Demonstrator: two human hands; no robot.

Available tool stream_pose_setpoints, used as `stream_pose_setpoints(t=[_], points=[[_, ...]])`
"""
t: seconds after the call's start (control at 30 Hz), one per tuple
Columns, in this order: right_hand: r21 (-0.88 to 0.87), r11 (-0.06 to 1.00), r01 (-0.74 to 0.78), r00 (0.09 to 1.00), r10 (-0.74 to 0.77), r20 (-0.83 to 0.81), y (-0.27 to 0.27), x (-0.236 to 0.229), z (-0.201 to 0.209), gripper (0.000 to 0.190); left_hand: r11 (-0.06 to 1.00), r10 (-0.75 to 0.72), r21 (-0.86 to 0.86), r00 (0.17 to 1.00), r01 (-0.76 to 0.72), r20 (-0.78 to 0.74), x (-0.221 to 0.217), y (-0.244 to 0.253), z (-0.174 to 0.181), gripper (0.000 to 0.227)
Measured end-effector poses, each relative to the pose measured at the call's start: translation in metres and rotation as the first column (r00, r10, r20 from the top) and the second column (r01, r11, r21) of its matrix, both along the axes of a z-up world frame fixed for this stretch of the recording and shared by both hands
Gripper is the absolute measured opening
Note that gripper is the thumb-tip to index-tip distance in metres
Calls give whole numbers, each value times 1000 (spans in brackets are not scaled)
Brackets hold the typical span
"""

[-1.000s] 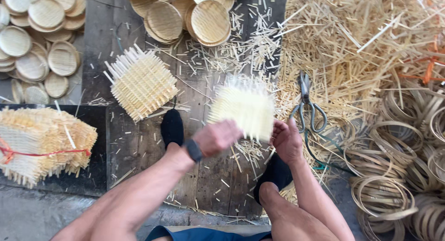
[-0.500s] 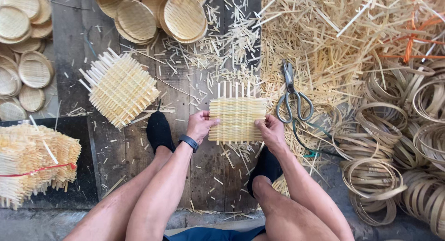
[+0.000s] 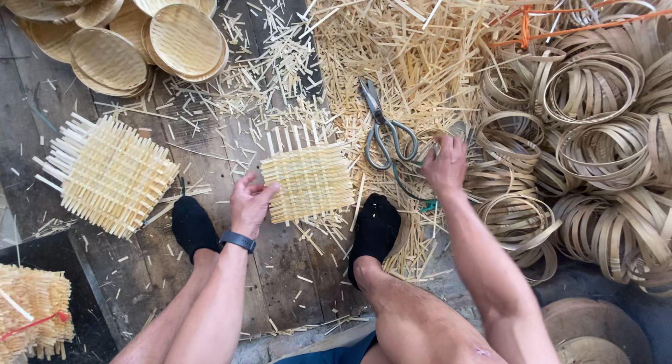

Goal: The person constructs a small bamboo basket base by weaving thin bamboo strips together, trimming the ends with shears, and fitting a circular bamboo rim around the woven piece.

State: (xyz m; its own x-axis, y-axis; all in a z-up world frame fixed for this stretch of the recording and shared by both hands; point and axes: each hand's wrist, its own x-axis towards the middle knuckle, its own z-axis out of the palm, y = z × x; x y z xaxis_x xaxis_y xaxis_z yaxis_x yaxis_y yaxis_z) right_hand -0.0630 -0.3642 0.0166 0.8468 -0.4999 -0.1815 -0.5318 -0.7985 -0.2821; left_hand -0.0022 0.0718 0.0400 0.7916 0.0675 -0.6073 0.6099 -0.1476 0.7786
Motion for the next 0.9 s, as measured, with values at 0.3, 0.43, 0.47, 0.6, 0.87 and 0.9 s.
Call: stream_pose_setpoints(t=[0.3, 0.43, 0.47, 0.6, 0.87, 0.9], points=[[-284, 842, -458, 851, 324, -413, -87, 28, -13, 18, 978, 204, 32, 979, -205, 18, -1, 38, -2, 69], [-423, 874, -237, 966, 165, -201, -139, 32, 22, 22, 955, 293, 34, 956, -294, 27, 6, 53, 6, 63], [-370, 919, -136, 991, 131, -41, -149, 33, 34, 23, 950, 307, 45, 951, -308, 32, 7, 54, 9, 61], [-299, 954, -17, 987, 63, 145, -158, 35, 80, 19, 957, 289, 3, 952, -291, 102, 12, 45, 17, 59], [633, 746, 206, 858, -448, 249, -125, 25, 163, 27, 912, -137, 379, 754, -158, 642, -4, -16, 82, 39], [646, 752, 130, 869, -400, 292, -115, 19, 175, 25, 950, -177, 307, 706, -61, 686, -8, -37, 93, 34]])
